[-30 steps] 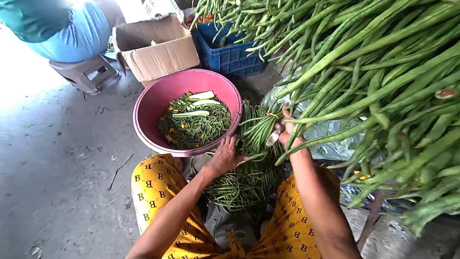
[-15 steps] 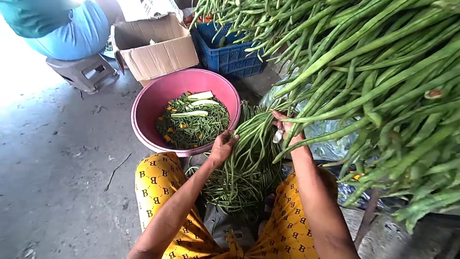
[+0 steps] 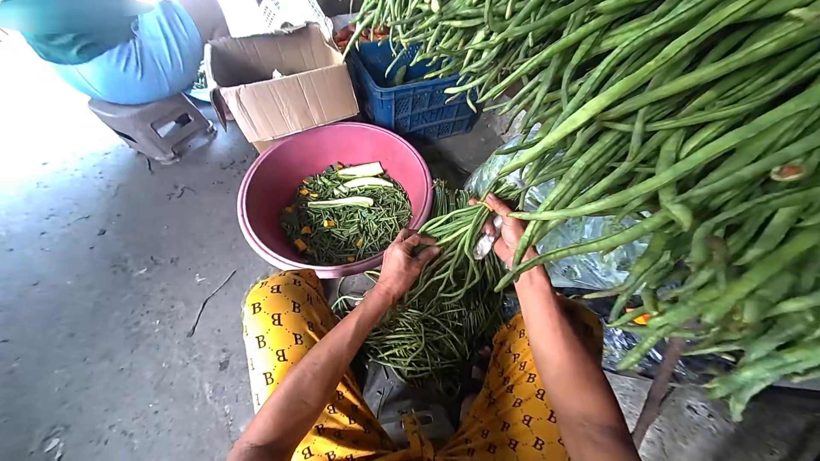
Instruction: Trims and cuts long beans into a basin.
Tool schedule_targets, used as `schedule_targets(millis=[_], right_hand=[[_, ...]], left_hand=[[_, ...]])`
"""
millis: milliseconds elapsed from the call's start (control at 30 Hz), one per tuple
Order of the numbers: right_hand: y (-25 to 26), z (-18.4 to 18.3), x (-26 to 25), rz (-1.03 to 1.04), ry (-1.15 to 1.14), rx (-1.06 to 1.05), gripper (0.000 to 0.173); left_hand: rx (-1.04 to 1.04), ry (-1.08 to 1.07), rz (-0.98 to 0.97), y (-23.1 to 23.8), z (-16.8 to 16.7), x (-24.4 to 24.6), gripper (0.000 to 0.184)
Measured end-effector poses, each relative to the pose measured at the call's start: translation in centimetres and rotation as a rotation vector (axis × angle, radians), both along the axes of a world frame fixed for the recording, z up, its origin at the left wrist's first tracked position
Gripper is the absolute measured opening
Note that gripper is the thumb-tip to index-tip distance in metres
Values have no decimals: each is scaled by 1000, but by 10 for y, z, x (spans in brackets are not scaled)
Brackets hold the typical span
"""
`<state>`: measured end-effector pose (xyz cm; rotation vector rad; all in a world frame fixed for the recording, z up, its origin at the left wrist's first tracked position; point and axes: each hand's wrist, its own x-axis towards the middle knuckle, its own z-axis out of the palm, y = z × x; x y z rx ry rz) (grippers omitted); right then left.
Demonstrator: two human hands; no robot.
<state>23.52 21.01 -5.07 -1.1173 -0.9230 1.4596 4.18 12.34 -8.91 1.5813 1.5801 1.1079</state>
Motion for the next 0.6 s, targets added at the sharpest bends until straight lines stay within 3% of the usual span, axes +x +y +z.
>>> schedule_targets(millis=[200, 367, 500, 600], right_hand=[[-7, 5, -8, 33, -73, -57, 22], [-9, 5, -14, -40, -84, -140, 22], [15, -8, -9, -148, 50, -168, 22], [36, -31, 9, -154, 163, -159, 23]], left_hand=[[365, 272, 41, 2, -12, 0, 14], [-219, -78, -109, -1, 16, 0, 25], [-488, -405, -405, -1, 10, -9, 29], [-554, -487, -363, -2, 8, -9, 27]])
